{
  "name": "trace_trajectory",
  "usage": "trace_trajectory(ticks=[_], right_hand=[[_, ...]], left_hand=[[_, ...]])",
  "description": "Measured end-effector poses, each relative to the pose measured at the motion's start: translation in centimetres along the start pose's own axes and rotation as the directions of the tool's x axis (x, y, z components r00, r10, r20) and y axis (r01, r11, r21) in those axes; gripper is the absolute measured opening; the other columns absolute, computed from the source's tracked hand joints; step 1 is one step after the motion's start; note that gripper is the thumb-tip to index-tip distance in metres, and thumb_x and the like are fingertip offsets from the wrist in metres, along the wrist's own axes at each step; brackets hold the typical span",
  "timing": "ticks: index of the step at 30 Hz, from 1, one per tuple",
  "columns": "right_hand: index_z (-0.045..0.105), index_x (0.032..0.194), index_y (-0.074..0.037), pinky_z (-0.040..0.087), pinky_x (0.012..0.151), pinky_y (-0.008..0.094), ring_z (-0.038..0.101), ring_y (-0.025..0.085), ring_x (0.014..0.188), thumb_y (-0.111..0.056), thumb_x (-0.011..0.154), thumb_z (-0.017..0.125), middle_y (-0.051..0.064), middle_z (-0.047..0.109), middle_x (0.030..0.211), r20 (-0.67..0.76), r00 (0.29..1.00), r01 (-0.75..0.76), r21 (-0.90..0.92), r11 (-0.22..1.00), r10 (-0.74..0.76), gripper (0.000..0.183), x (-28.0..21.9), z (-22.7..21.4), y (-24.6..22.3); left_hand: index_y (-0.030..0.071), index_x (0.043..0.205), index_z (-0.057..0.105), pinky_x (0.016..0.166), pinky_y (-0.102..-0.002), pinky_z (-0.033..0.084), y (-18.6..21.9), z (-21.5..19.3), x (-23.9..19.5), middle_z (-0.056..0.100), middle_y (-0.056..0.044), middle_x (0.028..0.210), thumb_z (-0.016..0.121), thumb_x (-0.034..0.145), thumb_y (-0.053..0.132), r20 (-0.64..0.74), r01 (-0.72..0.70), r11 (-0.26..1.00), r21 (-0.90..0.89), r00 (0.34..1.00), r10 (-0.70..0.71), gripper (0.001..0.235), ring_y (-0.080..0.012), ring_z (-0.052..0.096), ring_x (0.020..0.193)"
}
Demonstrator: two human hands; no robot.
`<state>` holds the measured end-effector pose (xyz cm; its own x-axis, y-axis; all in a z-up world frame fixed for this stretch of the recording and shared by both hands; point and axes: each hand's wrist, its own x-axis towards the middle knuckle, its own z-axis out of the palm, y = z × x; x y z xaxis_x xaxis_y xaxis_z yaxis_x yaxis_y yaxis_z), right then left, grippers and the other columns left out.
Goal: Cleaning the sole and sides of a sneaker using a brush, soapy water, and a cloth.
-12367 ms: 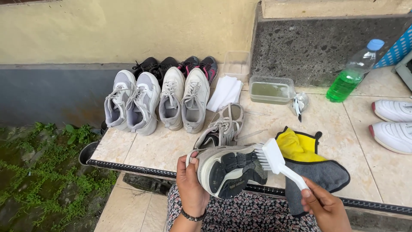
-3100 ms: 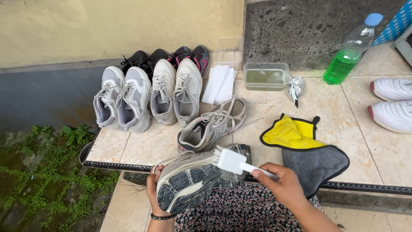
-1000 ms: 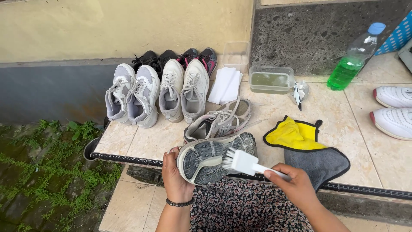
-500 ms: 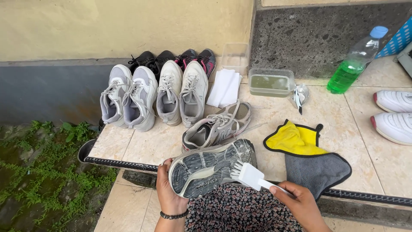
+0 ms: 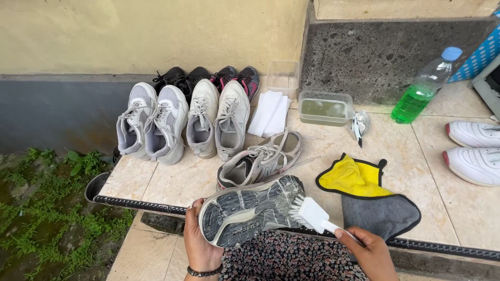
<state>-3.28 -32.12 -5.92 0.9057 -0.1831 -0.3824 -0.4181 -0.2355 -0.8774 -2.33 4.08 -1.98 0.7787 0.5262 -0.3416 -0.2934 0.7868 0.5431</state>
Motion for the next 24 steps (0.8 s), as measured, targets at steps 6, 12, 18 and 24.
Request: trace_trajectory(ticks=[6,12,18,24], right_hand=[[0.078,0.084,0.006,0.029,0.05,0.031,0.038,0.016,0.05,-0.023,0.1,0.067,0.009,0.049,0.057,-0.008,0.992,0.12,0.276,0.954,-0.123,0.034,-0.5,2.3,-0.8],[0.078,0.087,0.008,0.027,0.047,0.035,0.032,0.019,0.047,-0.024,0.101,0.068,0.01,0.04,0.052,0.013,0.999,-0.051,0.367,0.929,0.05,0.036,0.9,2.8,-0.1],[0.076,0.088,0.009,0.029,0.045,0.033,0.032,0.018,0.047,-0.026,0.1,0.069,0.011,0.041,0.055,-0.005,0.989,-0.131,0.41,0.903,0.146,0.038,0.3,3.1,0.5],[0.075,0.087,0.009,0.028,0.046,0.032,0.029,0.017,0.043,-0.027,0.101,0.066,0.011,0.041,0.05,0.011,0.994,-0.106,0.444,0.89,0.113,0.04,0.5,3.8,1.0]], left_hand=[[0.01,0.112,0.067,0.083,-0.044,0.057,0.6,1.9,-1.9,0.072,-0.012,0.109,0.065,0.093,0.032,0.067,0.031,0.999,-0.017,0.997,-0.03,0.029,-0.0287,0.069,0.102],[0.001,0.147,0.041,0.102,-0.05,0.048,-0.3,-1.4,-0.8,0.055,-0.026,0.138,0.064,0.08,-0.005,0.645,-0.034,0.999,-0.042,0.763,0.053,0.071,-0.0381,0.056,0.123],[0.019,0.164,0.022,0.118,-0.043,0.031,-0.9,2.3,-3.5,0.041,-0.009,0.164,0.055,0.087,0.026,0.359,0.046,0.945,0.324,0.918,-0.168,0.084,-0.0262,0.043,0.145],[0.002,0.151,0.044,0.114,-0.062,0.042,-8.2,1.6,5.9,0.051,-0.026,0.149,0.087,0.084,0.043,0.742,-0.09,0.989,-0.12,0.654,0.15,0.09,-0.0442,0.052,0.135]])
